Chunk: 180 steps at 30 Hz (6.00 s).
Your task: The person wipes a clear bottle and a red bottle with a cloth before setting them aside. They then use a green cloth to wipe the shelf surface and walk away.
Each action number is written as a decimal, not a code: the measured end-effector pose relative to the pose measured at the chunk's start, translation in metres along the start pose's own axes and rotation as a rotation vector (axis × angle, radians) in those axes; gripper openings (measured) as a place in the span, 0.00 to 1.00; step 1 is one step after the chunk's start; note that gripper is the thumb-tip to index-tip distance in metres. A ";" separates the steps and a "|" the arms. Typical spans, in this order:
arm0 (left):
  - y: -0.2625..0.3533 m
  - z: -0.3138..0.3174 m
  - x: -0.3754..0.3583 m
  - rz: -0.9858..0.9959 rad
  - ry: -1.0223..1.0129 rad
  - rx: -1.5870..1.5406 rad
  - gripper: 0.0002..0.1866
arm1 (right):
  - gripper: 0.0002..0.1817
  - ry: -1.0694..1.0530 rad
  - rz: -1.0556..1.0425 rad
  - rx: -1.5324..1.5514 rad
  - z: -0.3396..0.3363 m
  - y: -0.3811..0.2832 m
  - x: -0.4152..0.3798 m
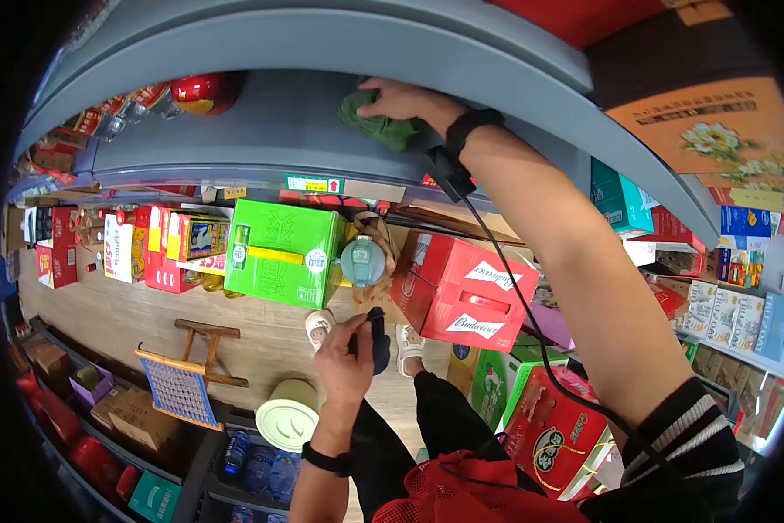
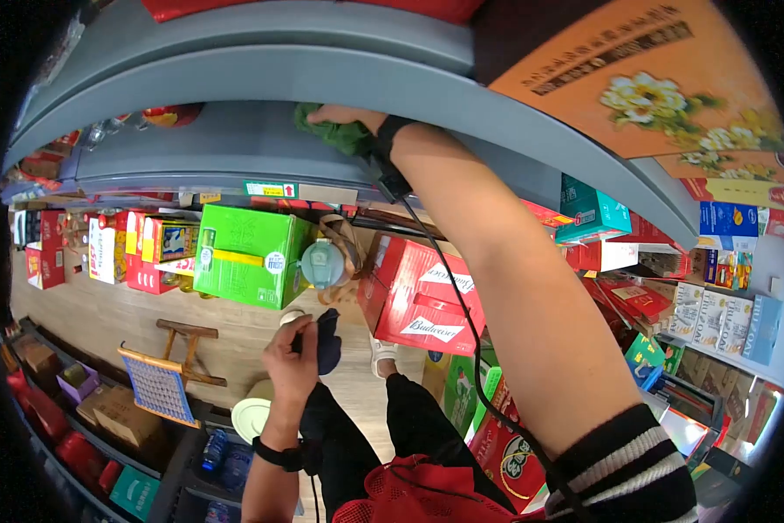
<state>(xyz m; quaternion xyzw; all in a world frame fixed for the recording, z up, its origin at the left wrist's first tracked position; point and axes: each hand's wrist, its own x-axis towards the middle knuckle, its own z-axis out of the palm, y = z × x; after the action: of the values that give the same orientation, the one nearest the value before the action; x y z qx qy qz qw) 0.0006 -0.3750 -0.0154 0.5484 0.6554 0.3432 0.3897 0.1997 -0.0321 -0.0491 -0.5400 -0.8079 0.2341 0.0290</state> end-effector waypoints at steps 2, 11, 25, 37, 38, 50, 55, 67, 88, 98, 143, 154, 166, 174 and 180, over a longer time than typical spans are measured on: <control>0.001 0.012 0.002 0.061 0.002 -0.017 0.06 | 0.29 -0.182 -0.055 0.063 0.016 -0.012 0.010; -0.010 -0.004 -0.020 -0.040 -0.099 0.060 0.05 | 0.26 -0.474 -0.102 -0.027 -0.018 0.064 -0.052; -0.043 -0.014 -0.073 -0.245 -0.124 0.052 0.08 | 0.25 -0.464 0.168 -0.211 -0.065 0.188 -0.233; -0.050 -0.010 -0.096 -0.268 -0.151 0.014 0.08 | 0.14 -0.211 0.422 -0.493 -0.040 0.258 -0.297; -0.050 -0.013 -0.096 -0.270 -0.155 0.020 0.08 | 0.14 -0.175 0.341 -0.698 -0.035 0.259 -0.302; -0.029 -0.025 -0.113 -0.246 -0.134 -0.033 0.08 | 0.14 0.183 0.535 -0.858 -0.103 0.096 -0.326; 0.046 -0.004 -0.095 -0.208 -0.255 -0.286 0.14 | 0.21 0.225 0.479 -0.139 -0.095 -0.036 -0.384; 0.076 0.051 -0.089 -0.289 -0.426 -0.694 0.22 | 0.33 -0.048 0.143 0.653 -0.024 -0.137 -0.375; 0.050 0.049 -0.129 -0.290 -0.477 -0.294 0.17 | 0.23 -0.092 -0.017 -0.404 0.043 0.082 -0.313; 0.027 0.038 -0.143 -0.276 -0.486 -0.144 0.14 | 0.18 0.202 0.631 -0.219 0.034 0.182 -0.422; -0.022 -0.072 -0.199 -1.076 0.163 -0.977 0.15 | 0.24 -0.067 1.239 1.884 0.021 -0.132 -0.423; -0.030 -0.172 -0.187 -1.113 0.180 -1.342 0.17 | 0.21 -0.608 1.036 1.740 0.043 -0.269 -0.307; -0.047 -0.295 -0.137 -0.826 0.177 -1.886 0.19 | 0.21 -0.214 1.170 1.618 -0.008 -0.237 -0.313; -0.113 -0.333 -0.185 -0.926 0.518 -1.646 0.17 | 0.20 -0.369 0.969 1.150 -0.022 -0.275 -0.283; -0.108 -0.358 -0.237 -0.966 0.644 -1.563 0.22 | 0.17 -0.448 0.717 0.540 0.002 -0.227 -0.252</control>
<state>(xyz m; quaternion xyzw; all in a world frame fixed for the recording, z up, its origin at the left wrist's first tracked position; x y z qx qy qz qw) -0.3438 -0.6346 0.0867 -0.3128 0.4725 0.6182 0.5448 0.1089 -0.3258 0.0945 -0.6932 -0.4686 0.5404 -0.0888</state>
